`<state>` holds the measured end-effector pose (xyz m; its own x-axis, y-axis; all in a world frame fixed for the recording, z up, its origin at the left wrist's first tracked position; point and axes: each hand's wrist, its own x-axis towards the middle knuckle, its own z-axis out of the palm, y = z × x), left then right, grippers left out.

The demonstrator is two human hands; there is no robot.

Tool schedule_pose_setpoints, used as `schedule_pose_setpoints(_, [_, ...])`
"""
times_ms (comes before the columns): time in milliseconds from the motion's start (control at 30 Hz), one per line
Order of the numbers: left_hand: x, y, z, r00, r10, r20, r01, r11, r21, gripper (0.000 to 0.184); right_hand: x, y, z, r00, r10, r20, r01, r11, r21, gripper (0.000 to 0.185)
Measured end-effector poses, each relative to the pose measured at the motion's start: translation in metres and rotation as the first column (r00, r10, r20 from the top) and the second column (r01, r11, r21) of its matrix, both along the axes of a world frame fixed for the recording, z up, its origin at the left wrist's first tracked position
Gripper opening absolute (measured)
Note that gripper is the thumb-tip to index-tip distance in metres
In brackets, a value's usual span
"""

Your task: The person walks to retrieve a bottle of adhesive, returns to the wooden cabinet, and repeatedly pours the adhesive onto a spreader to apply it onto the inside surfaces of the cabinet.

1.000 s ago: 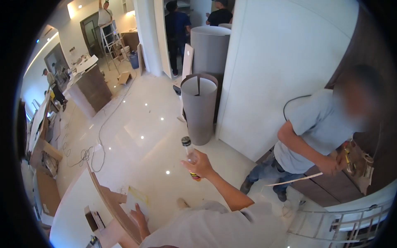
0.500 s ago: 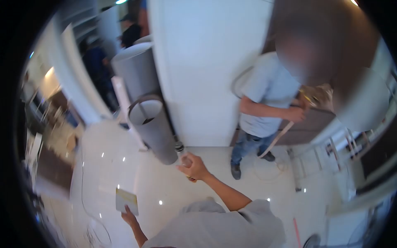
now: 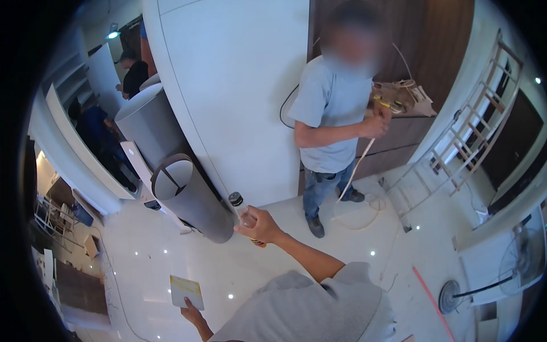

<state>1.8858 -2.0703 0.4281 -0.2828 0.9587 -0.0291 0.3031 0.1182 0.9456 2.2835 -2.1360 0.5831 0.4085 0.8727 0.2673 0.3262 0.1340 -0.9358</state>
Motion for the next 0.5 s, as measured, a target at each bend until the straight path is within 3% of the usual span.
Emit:
schedule_pose_setpoints(200, [-0.001,-0.005,-0.037,1.000,-0.012,-0.005,0.012,1.000,-0.002,0.043,0.006,0.000,-0.006,0.995,-0.015,-0.094,0.013,0.999,-0.030,0.034])
schedule_pose_setpoints(333, [0.003,-0.016,-0.036,1.000,-0.022,-0.012,0.022,1.000,-0.012,0.042,0.005,-0.004,-0.003,0.997,-0.035,0.065,0.033,0.999,0.041,0.032])
schedule_pose_setpoints(500, [0.003,-0.033,-0.023,0.998,0.001,0.063,0.001,0.999,-0.039,0.042,0.008,-0.010,0.004,0.999,-0.017,-0.038,0.019,0.998,0.052,0.031])
